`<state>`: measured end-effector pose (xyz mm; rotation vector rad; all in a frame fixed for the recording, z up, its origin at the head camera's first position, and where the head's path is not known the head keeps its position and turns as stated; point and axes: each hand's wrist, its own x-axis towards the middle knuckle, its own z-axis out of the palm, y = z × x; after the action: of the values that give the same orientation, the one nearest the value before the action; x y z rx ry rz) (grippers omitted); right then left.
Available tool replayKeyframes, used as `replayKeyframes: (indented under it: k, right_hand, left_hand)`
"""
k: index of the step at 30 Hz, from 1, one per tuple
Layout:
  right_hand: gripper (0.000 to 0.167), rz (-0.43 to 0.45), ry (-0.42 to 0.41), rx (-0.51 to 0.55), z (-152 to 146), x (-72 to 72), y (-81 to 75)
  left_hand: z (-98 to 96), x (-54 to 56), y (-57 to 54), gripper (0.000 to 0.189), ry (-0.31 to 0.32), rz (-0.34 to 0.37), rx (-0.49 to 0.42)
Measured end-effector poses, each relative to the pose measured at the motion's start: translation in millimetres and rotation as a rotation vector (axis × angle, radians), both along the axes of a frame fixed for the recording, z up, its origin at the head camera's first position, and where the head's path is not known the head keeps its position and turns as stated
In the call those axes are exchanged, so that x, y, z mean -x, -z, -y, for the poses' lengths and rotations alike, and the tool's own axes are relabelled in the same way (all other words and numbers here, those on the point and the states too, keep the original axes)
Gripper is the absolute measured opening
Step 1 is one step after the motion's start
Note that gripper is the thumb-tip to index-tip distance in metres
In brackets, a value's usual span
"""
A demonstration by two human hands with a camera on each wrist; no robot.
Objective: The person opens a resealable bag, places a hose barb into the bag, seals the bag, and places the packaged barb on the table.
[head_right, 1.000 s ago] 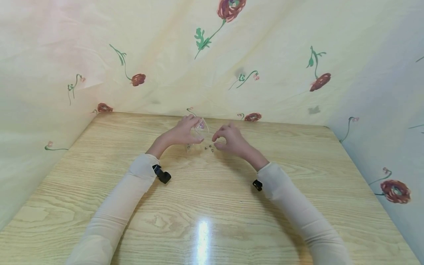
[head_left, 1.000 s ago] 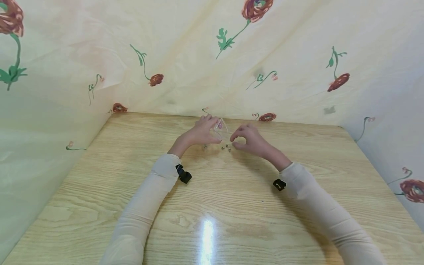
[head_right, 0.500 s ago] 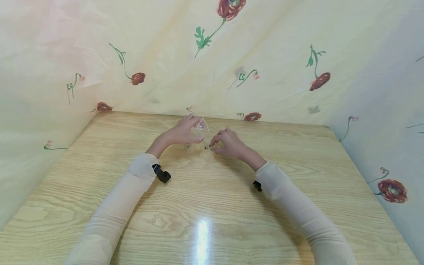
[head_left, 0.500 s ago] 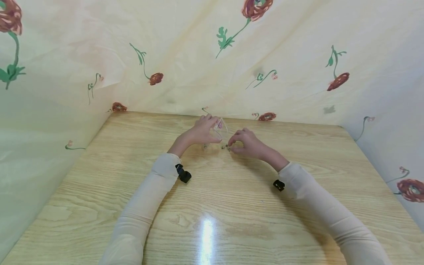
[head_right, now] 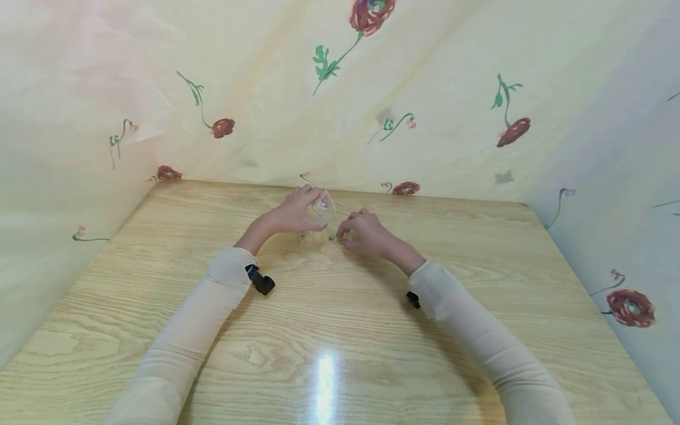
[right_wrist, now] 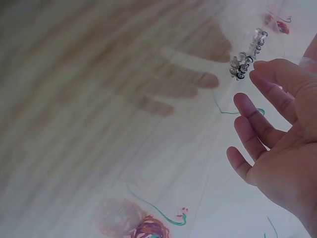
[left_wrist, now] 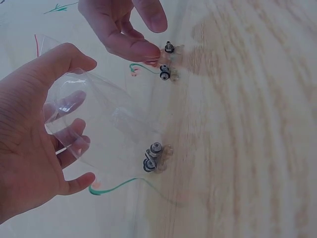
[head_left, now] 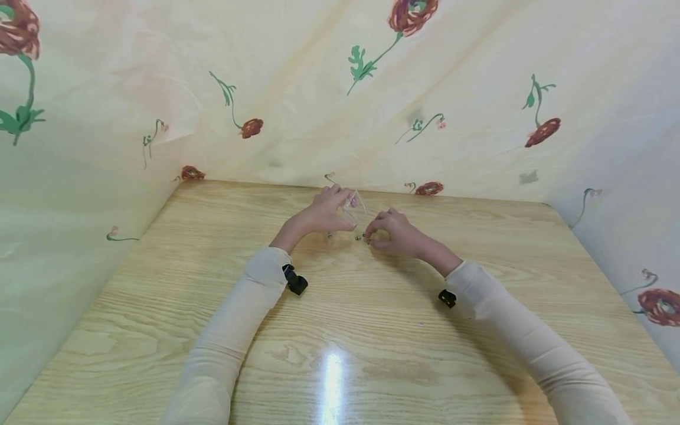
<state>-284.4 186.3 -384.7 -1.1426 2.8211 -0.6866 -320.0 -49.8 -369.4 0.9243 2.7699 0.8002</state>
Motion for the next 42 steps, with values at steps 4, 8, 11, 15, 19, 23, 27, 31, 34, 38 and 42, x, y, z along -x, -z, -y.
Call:
replayKeyframes:
  k: [4,8,11,15,19,23,27,31,34,38,42]
  right_hand:
    - [0.012,-0.010,-0.006,-0.017,0.2,0.5,0.7]
    - [0.012,-0.013,-0.007,-0.022,0.2,-0.1,0.5]
    - [0.012,-0.029,-0.006,-0.029,0.0,0.5,1.0]
    - [0.013,-0.045,-0.005,-0.038,-0.1,1.1,1.7]
    - [0.014,-0.052,-0.004,-0.052,-0.5,1.9,2.6]
    - [0.015,-0.044,-0.002,-0.068,-1.2,2.7,3.0]
    - [0.014,-0.034,0.000,-0.087,-1.5,2.7,3.0]
    - [0.013,-0.021,0.009,-0.104,-1.6,2.4,2.2]
    - [0.012,-0.008,0.012,-0.105,-1.9,1.8,2.3]
    - [0.009,0.000,0.014,-0.099,-1.6,0.5,2.9]
    - [0.005,-0.009,0.025,-0.105,-0.6,-0.2,4.0]
  left_hand:
    - [-0.5,-0.1,0.2,0.075,-0.001,0.014,-0.004]
    - [-0.7,-0.7,-0.4,0.076,-0.007,0.028,-0.005]
    - [-0.5,-1.5,-1.4,0.077,-0.012,0.034,-0.004]
    - [-0.1,-2.5,-2.3,0.078,-0.016,0.039,0.003]
    - [0.0,-2.5,-2.1,0.078,-0.018,0.045,0.008]
    - [-0.4,-1.4,-0.8,0.077,-0.015,0.045,0.003]
    - [-1.1,-0.5,0.7,0.078,-0.013,0.041,0.005]
    - [-1.1,-0.3,0.4,0.078,-0.016,0.039,0.003]
    - [-1.0,-0.3,0.5,0.079,-0.014,0.040,0.000]
    - [-0.8,-0.4,1.3,0.080,-0.010,0.039,-0.004]
    - [-0.7,-0.6,1.7,0.080,-0.010,0.037,-0.007]
